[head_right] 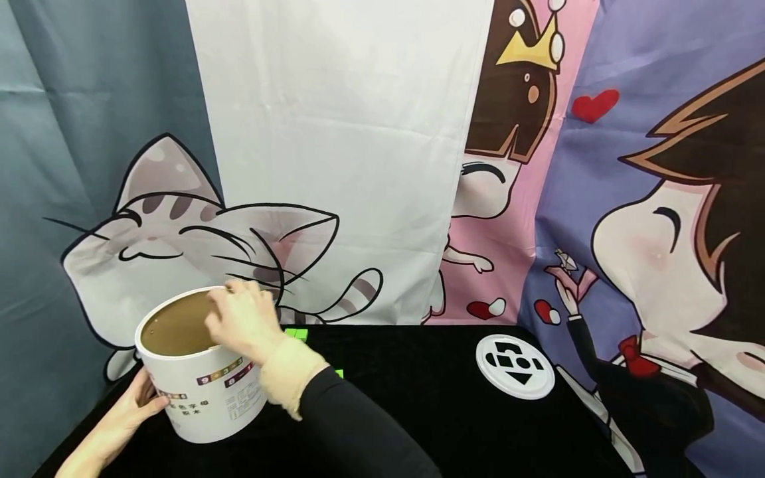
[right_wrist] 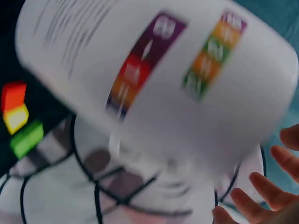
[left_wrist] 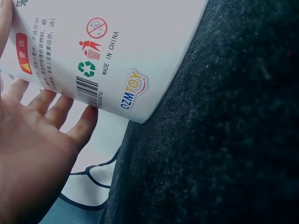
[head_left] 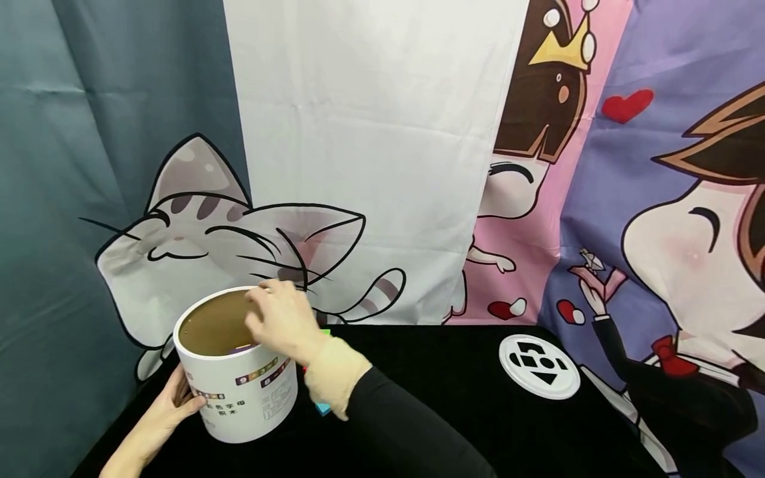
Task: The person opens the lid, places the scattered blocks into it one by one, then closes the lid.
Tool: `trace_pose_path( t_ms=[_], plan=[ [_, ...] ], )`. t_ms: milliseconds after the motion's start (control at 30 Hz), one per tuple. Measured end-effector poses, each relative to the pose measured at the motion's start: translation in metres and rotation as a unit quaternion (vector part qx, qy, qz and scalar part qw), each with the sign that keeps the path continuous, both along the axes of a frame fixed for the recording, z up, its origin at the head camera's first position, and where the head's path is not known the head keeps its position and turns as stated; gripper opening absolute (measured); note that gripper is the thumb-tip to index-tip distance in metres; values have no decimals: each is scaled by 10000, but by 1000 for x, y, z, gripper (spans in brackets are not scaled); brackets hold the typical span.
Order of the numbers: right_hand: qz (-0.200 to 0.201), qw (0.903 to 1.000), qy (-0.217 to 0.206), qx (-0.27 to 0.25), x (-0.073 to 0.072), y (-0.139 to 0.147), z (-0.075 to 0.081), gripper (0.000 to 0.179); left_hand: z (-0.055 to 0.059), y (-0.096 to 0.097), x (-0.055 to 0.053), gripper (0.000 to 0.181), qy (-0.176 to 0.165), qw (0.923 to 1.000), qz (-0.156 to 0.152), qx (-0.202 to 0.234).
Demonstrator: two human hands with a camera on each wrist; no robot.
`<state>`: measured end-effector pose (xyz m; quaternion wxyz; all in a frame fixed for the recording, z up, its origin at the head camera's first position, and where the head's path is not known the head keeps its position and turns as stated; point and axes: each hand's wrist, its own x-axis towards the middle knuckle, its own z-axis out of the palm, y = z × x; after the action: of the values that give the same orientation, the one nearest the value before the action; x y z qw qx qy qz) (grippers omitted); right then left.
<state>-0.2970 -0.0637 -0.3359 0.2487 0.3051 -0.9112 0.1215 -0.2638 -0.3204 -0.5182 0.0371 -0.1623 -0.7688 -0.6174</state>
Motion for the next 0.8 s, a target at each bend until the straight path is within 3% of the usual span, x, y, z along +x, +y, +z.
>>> trace_pose_path(
  t_ms=[133,300,467,633,800],
  plan=[
    [-223,9996,-125,-96,-10,38,7,31,3,-1,0,86,-27,10000,-73,-23],
    [-474,9939,-981,-173,-16,88,-5,28,2,-2,2,86,-26,10000,-71,-22],
    [-804,9794,-1842,-196,-12,133,-40,28,1,-4,2,85,-18,10000,-42,25],
    [-1115,9687,-2189,-355,-1,164,-80,25,1,-5,2,85,-31,10000,-23,18],
    [-1414,9562,-2504,-546,7,178,-110,23,1,-3,0,84,-84,10000,-47,-13]
  ],
)
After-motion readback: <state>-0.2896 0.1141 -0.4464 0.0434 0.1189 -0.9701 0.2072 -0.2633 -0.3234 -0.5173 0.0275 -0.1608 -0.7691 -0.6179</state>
